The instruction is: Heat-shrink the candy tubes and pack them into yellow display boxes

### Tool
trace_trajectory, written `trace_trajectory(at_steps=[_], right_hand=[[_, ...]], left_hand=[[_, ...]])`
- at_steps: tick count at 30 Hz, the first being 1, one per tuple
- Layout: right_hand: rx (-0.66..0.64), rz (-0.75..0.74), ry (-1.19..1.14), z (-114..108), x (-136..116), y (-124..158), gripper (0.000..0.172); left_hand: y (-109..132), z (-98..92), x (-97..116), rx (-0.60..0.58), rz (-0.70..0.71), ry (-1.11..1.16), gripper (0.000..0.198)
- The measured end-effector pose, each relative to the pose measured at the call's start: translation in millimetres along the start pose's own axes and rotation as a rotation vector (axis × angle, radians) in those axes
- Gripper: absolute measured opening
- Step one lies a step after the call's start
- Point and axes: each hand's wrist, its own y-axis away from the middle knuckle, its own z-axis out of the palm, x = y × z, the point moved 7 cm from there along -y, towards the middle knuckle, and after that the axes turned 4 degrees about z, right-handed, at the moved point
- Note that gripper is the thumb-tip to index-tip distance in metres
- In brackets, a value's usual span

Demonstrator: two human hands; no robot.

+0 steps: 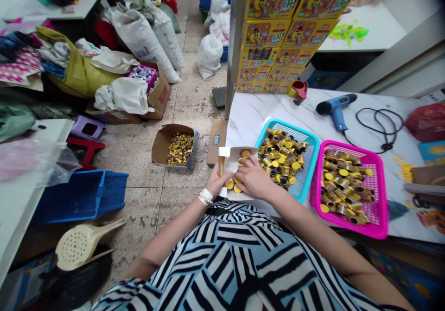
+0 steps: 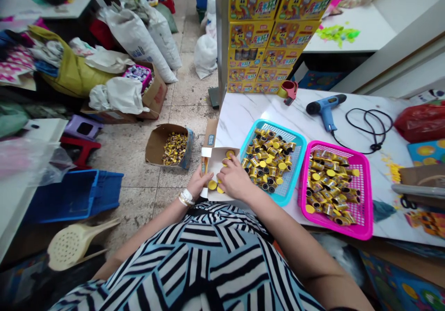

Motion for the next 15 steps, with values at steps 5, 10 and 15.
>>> trace_trajectory(at_steps=[5,10,15], right_hand=[[0.047,0.024,-0.041,-5,-4,0,0.028],[-0.089,0.041,-0.029,9,-20,2,0.028],[-0.140,0.001,-0.174,24,-33,11,0.024]], left_hand=[[3,4.4,0,-0.033,0.010,0.017,0.066],[9,12.5,0,-0.007,0.007,-0.024,0.063],[22,26.0,-18,-0.059,-0.227,0.089,0.053]])
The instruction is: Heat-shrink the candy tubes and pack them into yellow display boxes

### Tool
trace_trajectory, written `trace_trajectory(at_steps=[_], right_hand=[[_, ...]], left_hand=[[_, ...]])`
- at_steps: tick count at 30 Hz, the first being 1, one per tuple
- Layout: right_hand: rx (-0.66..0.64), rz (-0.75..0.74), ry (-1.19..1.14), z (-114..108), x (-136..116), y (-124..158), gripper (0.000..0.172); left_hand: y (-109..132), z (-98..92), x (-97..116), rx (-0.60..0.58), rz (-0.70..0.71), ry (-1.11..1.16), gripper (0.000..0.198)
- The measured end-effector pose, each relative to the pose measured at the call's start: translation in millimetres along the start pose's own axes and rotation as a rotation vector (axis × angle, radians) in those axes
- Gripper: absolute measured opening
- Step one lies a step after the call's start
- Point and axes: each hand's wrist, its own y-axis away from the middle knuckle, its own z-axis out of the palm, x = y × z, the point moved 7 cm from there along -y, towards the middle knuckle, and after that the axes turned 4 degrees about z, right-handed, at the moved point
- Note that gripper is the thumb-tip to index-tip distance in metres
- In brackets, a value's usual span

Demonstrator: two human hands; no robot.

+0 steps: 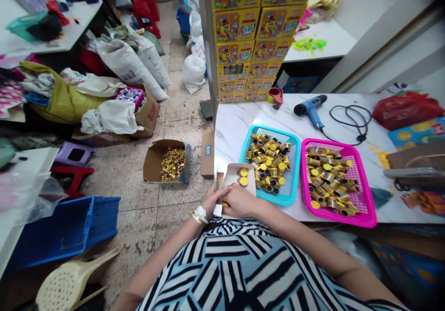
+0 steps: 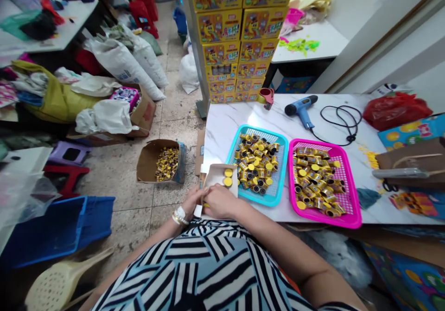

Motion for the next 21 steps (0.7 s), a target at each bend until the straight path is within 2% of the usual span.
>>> trace_trajectory(at_steps=[3,6,8,10,12,14,17,19,21], right_hand=[[0.096,-0.007,-0.117,-9,8,13,0.019],[0.338,0.087,-0.296,-34,42,38,0.021],[0.499,0.268,-0.392,-47,82,63,0.025],[0.593,0.528,-0.385,-48,128,93,0.027],[0.624,0.743,-0.311,-39,166,120,0.028],[0.620,0.852,-0.246,-24,192,139,0.027],[0.586,0.877,-0.195,1,205,151,0.022],[0.582,0.849,-0.178,11,200,151,0.021],[0.605,0.801,-0.176,10,188,146,0.022]], left_hand=[[3,2.3,-5,0.008,-0.068,0.062,0.055],[1,3.3,-1,0.019,-0.047,0.058,0.063],[-1,2.6,0,0.037,-0.037,0.030,0.068],[-4,-0.1,1,0.076,-0.024,-0.016,0.072],[-6,-3.3,3,0.118,0.009,-0.051,0.074],[-7,-4.8,6,0.135,0.040,-0.052,0.073],[-6,-3.7,11,0.115,0.072,-0.028,0.074],[-4,-2.7,14,0.105,0.097,-0.029,0.075],[-3,-1.7,16,0.107,0.127,-0.053,0.075]])
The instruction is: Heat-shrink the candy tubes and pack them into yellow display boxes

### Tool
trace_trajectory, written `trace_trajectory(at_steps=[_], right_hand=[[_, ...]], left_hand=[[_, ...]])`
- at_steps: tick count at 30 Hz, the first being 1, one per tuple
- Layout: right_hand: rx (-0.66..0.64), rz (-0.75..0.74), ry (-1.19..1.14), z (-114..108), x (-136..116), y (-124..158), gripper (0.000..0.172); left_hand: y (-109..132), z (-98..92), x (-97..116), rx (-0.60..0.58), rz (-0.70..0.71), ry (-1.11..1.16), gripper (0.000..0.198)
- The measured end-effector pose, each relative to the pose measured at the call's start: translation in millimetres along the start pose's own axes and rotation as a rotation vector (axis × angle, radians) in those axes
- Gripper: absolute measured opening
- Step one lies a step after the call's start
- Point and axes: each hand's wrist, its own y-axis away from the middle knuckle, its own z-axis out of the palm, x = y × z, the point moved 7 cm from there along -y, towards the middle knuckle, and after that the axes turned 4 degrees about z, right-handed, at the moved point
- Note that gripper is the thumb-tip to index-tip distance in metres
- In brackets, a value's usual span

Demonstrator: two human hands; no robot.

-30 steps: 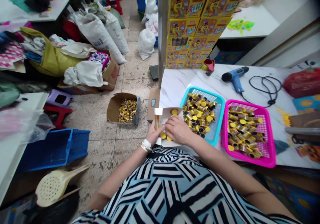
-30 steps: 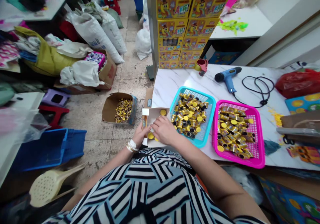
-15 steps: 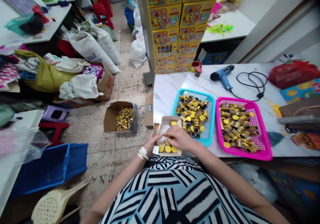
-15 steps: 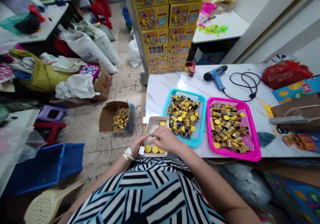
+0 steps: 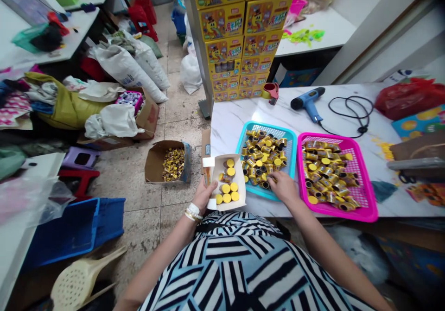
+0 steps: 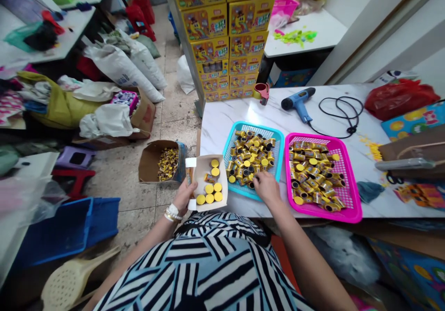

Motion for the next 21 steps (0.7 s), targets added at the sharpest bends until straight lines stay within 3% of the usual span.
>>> trace_trajectory(at_steps=[2,5,8,10,14,21], right_hand=[[0.028,-0.082,-0.045,-4,-26,3,0.025],[0.028,-0.346,-0.089,-9,-89,6,0.027],[-0.120,-0.629,0.018,7,-152,10,0.028],[-0.254,-0.740,0.125,25,-175,12,0.026],[-0.384,-0.848,0.211,42,-185,9,0.023],[-0.419,-0.984,0.347,34,-172,14,0.030]], left_hand=[[1,1.7,0,0.008,0.025,-0.056,0.075],[1,8.8,-2,0.003,0.056,-0.160,0.073],[3,20.0,-4,-0.033,0.097,-0.215,0.075],[4,25.9,-4,-0.055,0.122,-0.223,0.075],[8,26.9,-6,-0.047,0.134,-0.205,0.073],[17,23.9,-16,-0.020,0.089,-0.170,0.071]])
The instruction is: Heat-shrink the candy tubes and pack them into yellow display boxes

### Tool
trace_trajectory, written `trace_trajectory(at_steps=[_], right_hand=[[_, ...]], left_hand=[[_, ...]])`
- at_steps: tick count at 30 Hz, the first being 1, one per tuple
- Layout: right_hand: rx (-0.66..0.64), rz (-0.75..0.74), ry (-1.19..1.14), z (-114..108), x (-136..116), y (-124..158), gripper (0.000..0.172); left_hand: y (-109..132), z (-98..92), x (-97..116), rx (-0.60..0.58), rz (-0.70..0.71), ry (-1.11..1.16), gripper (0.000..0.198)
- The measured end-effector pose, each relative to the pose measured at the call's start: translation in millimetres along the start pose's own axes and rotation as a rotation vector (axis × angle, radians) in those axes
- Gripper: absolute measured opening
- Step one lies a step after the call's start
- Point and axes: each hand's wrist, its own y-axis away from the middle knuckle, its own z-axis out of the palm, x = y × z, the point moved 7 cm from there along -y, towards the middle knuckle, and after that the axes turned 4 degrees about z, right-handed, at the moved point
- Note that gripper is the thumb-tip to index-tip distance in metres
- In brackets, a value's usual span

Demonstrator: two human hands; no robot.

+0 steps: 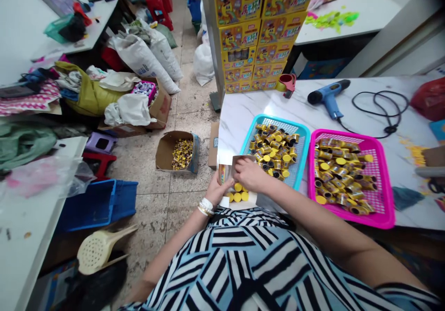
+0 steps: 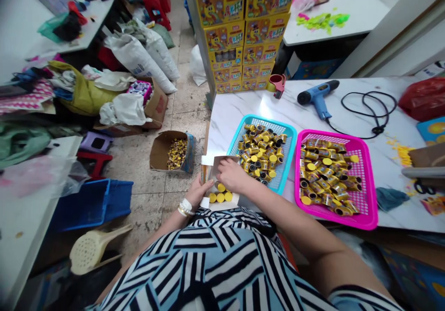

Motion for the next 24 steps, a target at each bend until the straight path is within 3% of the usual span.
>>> trace_trajectory(at_steps=[10,15,21,24], right_hand=[[0.175,0.024,-0.052,5,4,22,0.021],[0.284,0.098,-0.180,-7,2,27,0.021],[0.204,0.052,-0.168,3,-23,22,0.017],[0.267,0.070,-0.236,3,-20,26,0.019]], left_hand=[[-6,-1.7,-4,0.013,-0.002,0.046,0.073],[-7,2.4,-5,-0.015,-0.011,0.030,0.069],[-10,4.8,-6,-0.062,-0.009,0.036,0.069],[-12,0.1,-7,-0.043,-0.023,0.005,0.068]])
